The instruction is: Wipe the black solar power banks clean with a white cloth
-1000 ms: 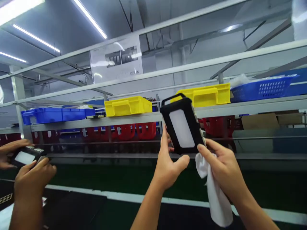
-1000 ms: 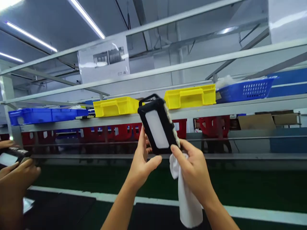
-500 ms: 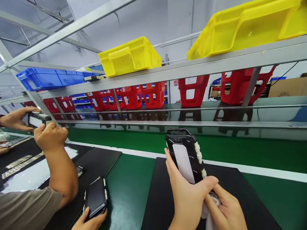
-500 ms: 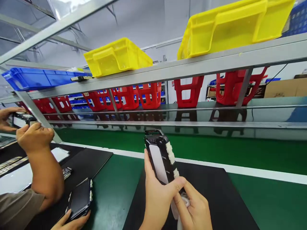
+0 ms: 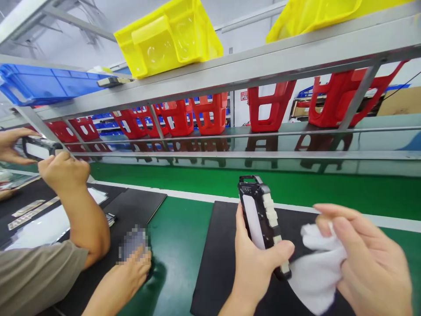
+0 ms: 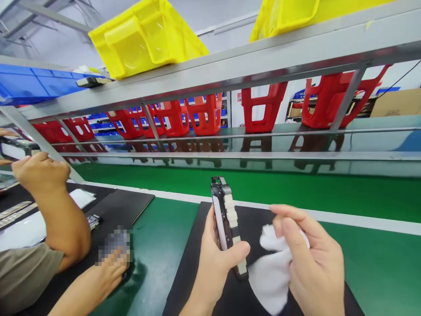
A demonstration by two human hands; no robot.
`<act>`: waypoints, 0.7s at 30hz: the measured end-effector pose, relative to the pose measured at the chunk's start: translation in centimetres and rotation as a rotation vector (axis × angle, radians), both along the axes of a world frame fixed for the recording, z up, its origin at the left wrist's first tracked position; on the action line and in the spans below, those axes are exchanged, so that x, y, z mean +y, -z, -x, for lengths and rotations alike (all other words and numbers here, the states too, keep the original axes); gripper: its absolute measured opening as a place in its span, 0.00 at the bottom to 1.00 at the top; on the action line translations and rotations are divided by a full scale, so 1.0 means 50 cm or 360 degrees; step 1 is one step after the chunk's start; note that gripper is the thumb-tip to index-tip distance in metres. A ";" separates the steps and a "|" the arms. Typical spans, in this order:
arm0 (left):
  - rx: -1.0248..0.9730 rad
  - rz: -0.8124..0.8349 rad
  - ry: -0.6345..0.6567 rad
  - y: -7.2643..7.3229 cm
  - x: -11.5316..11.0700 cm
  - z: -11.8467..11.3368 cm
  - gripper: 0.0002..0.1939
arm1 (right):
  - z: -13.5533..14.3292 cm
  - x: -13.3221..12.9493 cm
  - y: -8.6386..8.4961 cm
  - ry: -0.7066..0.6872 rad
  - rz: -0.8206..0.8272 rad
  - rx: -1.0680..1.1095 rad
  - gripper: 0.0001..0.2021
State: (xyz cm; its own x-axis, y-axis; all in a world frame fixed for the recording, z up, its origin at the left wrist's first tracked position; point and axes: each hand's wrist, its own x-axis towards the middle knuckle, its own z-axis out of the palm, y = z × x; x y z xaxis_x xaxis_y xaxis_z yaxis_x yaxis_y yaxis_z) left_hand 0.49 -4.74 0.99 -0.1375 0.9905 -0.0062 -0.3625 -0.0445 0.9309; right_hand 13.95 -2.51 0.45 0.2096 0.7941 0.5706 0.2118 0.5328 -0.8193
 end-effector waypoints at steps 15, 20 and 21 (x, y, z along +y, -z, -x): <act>-0.0889 0.0014 0.0657 0.032 -0.027 0.001 0.28 | 0.062 0.034 -0.016 -0.0105 -0.0533 -0.0440 0.11; -0.1162 0.0141 0.0784 0.054 -0.010 0.026 0.27 | 0.072 -0.025 0.019 -0.0291 -0.0758 -0.0806 0.15; -0.1162 0.0119 0.0811 0.055 -0.007 0.034 0.31 | 0.069 -0.035 0.029 -0.0327 -0.0804 -0.0880 0.15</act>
